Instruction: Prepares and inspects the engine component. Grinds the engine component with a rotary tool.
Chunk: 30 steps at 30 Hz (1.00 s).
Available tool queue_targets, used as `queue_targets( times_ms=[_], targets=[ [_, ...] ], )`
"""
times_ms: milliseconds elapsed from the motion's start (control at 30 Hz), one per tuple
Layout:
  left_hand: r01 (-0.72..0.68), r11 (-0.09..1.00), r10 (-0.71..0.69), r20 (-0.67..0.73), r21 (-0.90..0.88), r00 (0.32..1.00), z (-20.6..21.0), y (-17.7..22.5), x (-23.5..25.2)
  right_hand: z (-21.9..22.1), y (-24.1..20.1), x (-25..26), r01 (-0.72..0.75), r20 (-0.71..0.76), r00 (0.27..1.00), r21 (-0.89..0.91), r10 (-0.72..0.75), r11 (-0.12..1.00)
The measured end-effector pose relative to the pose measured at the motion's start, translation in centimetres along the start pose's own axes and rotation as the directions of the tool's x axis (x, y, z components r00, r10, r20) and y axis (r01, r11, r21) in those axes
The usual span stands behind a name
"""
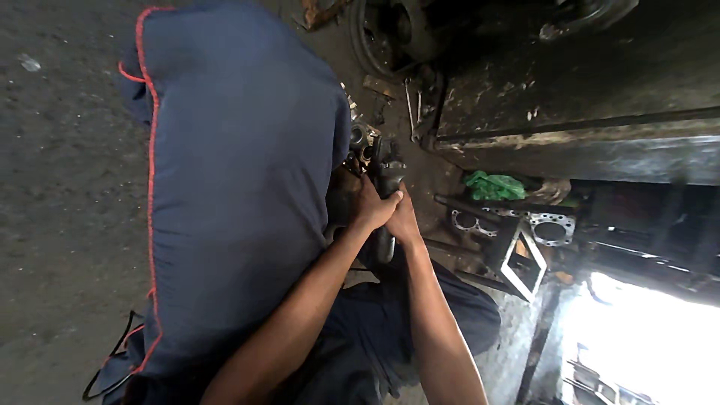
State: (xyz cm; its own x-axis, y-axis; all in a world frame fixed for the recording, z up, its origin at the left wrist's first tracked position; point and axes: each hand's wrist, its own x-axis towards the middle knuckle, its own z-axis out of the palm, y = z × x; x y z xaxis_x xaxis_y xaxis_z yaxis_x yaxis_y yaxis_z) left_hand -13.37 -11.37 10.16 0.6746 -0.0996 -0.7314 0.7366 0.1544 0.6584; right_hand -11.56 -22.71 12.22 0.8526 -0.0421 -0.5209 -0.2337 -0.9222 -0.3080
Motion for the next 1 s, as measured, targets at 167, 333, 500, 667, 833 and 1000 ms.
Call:
queue_targets(
  times_ms=[167, 333, 500, 667, 833, 1000],
  targets=[
    [0.012, 1.000, -0.012, -0.001, -0.013, 1.000, 0.0, -0.8, 0.8, 0.6, -0.2, 0.1, -0.011, 0.004, 1.000, -0.049, 0.011, 0.999],
    [0.014, 0.999, -0.014, 0.003, -0.031, 1.000, -0.1, -1.3, 1.2, 1.4, 0.2, 0.3, 0.007, -0.017, 1.000, -0.041, -0.007, 0.999],
    [0.025, 0.999, -0.024, 0.020, -0.039, 0.999, -0.3, -1.3, 1.1, 2.0, 0.3, 0.4, -0.025, -0.021, 1.000, -0.064, 0.023, 0.998],
    [0.002, 0.998, -0.002, 0.005, -0.063, 1.000, -0.3, -1.7, 1.2, 2.3, 0.3, 0.5, -0.022, -0.030, 0.999, -0.070, 0.019, 0.997],
    [-0.027, 0.998, 0.027, 0.000, -0.062, 1.000, -0.1, -2.5, 1.6, 2.8, 1.1, 0.4, 0.011, -0.051, 0.999, -0.044, -0.013, 0.999],
    [-0.034, 0.998, 0.035, 0.009, -0.049, 0.999, -0.1, -2.1, 1.0, 2.8, 1.4, -0.2, 0.061, -0.104, 0.993, -0.018, -0.063, 0.998]
  ],
)
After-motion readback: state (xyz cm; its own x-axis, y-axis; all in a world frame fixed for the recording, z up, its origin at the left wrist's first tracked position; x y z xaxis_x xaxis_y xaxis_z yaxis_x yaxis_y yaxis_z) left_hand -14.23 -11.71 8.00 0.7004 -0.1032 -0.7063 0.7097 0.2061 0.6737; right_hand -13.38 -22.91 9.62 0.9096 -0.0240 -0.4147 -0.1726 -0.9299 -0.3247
